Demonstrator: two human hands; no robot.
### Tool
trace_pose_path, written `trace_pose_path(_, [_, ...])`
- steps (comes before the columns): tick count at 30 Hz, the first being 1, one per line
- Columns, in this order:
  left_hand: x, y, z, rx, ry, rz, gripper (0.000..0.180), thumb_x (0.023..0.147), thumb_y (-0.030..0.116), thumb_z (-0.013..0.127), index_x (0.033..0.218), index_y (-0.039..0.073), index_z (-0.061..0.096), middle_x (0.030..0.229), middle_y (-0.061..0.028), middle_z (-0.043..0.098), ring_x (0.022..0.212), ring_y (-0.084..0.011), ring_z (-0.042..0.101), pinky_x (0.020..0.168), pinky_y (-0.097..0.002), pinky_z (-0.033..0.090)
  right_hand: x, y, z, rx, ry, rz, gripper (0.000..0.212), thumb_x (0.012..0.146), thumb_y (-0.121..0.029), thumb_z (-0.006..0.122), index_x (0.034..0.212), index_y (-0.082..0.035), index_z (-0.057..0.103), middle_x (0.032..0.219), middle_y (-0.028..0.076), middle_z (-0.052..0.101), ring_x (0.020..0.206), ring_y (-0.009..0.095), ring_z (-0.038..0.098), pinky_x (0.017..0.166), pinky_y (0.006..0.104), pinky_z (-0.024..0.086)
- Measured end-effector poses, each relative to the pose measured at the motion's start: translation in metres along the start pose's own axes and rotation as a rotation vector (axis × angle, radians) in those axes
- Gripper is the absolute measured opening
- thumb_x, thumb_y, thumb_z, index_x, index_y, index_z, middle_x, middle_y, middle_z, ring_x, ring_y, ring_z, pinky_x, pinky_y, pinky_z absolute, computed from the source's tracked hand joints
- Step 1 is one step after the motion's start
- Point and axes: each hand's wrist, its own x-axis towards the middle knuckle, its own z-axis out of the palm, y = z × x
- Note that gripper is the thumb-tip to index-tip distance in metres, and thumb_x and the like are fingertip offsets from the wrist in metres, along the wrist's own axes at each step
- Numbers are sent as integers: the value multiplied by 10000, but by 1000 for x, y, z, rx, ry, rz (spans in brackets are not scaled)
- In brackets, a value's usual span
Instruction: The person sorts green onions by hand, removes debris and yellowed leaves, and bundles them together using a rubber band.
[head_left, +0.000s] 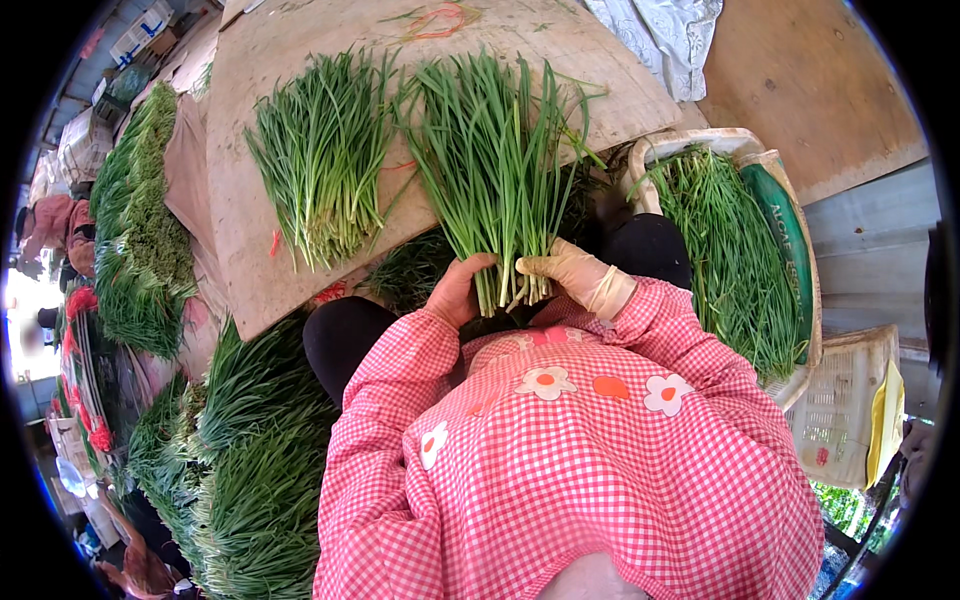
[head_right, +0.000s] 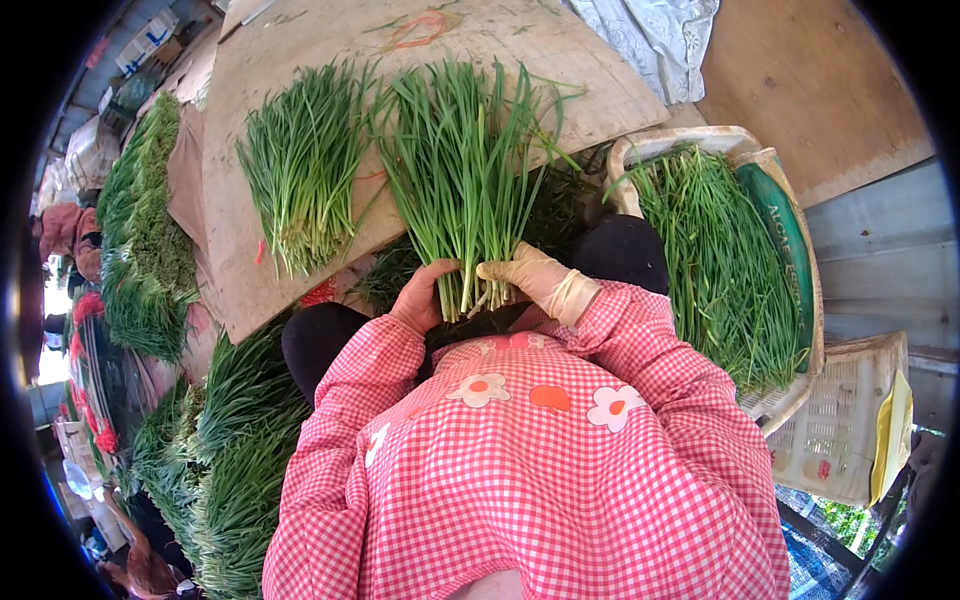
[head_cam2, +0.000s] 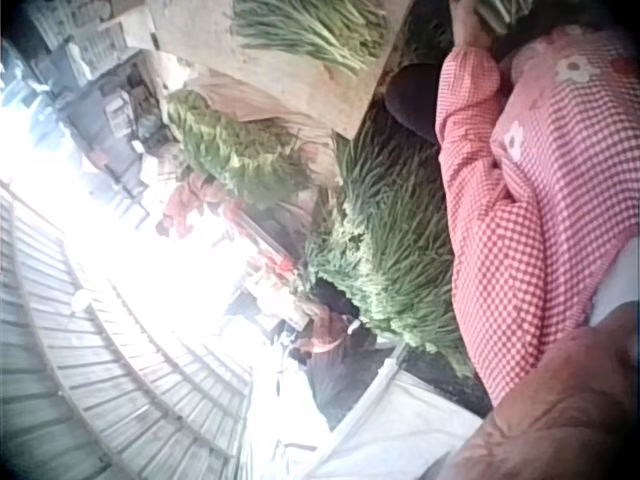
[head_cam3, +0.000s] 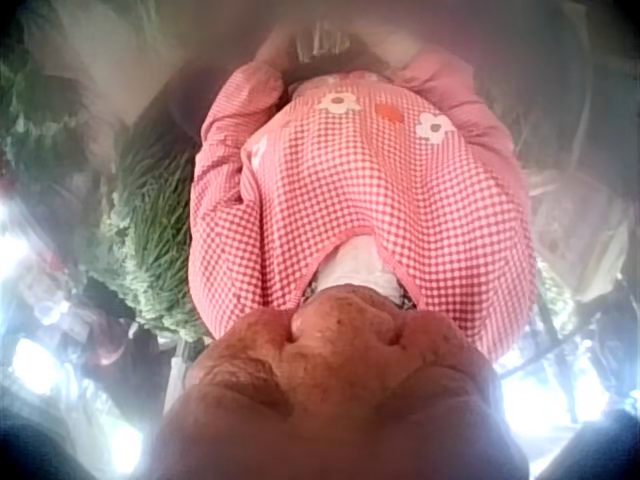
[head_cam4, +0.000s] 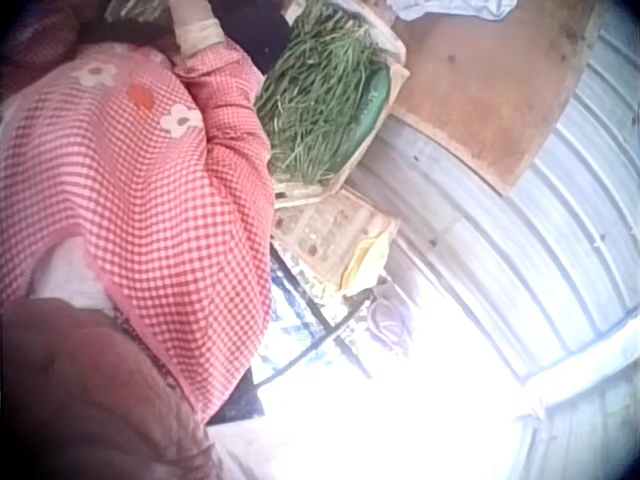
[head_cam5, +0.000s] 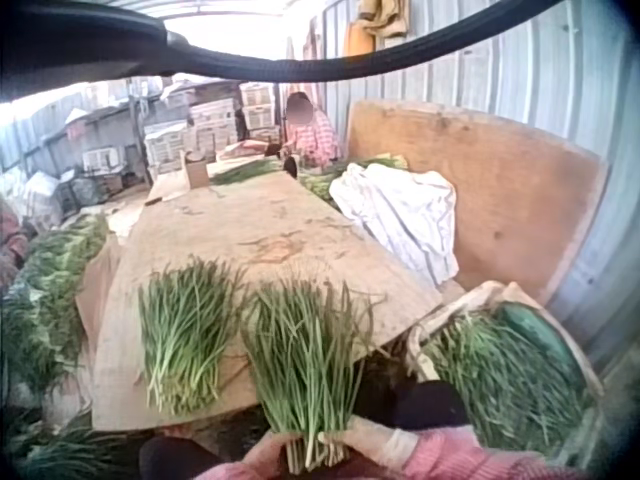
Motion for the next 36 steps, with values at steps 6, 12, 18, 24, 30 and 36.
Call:
trace_pose_path(6, [1,-7,16,143,-57,131,434,821,224,631,1174,20,480,1094,-110,578,945,-215,596,832,-354,497,6,10,11,-363,162,-206,428,780,-153,688,1147,-43,497,978,59,605,876,131,572,769,255,468])
trace_pose_path(12, [0,-4,11,109,16,29,269,796,148,636,1026,33,554,833,-62,613,703,-177,605,638,-305,518,-10,-21,11,-147,34,1,191,808,-99,627,975,-39,557,768,31,597,617,99,562,549,216,461])
trace_pose_path(18, [1,-5,17,60,74,25,194,804,140,628,964,57,556,699,-12,535,569,-124,508,520,-256,440,-7,-16,9,194,71,173,171,853,-99,534,986,8,537,690,18,548,510,103,508,433,217,404])
trace_pose_path(24, [5,0,18,115,15,59,147,812,138,630,841,98,491,628,30,418,515,-80,392,480,-243,346,-21,-85,12,314,-19,147,312,870,-116,488,1135,46,478,603,-56,407,445,33,342,401,174,287])
trace_pose_path(30, [8,-2,8,14,90,45,123,833,162,600,872,88,509,615,17,424,497,-88,376,468,-250,322,-58,-170,32,244,-74,-237,210,860,-143,522,998,15,511,609,-42,415,437,10,328,402,153,284])
trace_pose_path(36, [10,-3,14,-123,13,-14,167,872,187,539,947,38,527,621,5,449,508,-99,390,485,-247,334,-87,-209,60,80,-26,-602,185,882,-193,515,926,-15,490,709,-19,432,516,30,386,456,185,356])
